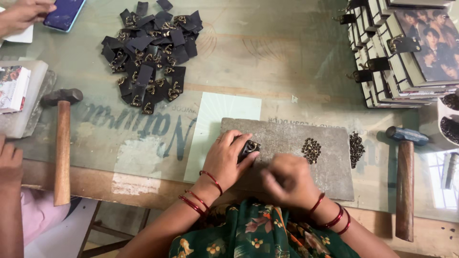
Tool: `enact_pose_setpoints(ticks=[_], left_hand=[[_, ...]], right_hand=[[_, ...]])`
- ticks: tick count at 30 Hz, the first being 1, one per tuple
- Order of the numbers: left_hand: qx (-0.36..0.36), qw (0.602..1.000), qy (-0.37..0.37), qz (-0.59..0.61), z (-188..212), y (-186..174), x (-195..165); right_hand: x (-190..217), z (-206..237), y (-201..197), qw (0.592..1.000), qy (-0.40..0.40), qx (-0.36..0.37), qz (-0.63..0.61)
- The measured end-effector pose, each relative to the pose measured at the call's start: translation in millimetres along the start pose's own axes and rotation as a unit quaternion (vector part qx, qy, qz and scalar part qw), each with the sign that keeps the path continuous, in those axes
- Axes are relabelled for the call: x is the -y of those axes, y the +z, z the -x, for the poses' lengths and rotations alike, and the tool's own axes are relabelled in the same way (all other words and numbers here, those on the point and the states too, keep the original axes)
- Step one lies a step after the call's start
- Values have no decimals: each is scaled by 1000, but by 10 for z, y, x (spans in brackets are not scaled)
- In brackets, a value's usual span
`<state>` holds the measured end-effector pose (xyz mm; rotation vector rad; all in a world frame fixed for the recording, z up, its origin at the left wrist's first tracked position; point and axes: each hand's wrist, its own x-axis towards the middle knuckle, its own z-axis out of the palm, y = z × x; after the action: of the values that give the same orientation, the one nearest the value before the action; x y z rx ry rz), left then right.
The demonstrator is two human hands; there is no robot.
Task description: The person assembles small notebooks by placing metal fasteners into pre-punched holes and securing them with a hammer and punch. They handle stacks of notebooks, fasteners, and tools on a glass table, occasionally moving items aside to access the work area.
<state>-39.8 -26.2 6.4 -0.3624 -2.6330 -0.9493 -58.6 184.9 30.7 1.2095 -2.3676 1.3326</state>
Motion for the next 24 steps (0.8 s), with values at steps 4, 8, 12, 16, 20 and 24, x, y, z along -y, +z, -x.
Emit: enact_pose_setpoints(ticks=[4,8,12,16,20,24], left_hand=[[15,1000,7,-25,-12,42,-5],[-11,1000,21,9,21,67,3],[-13,998,40,45,25,63,8],[-18,997,10,71,26,46,-6],[-1,997,-36,73,18,43,-16],[3,997,-32,68,-1,38,-7]], right_hand=[[136,89,110,985,-91,127,-70],[197,115,168,974,-100,164,-123],[198,84,154,974,-68,169,-137],[214,64,154,973,-49,178,-136],[218,58,161,974,-49,179,-130],[215,46,149,973,-53,180,-135]])
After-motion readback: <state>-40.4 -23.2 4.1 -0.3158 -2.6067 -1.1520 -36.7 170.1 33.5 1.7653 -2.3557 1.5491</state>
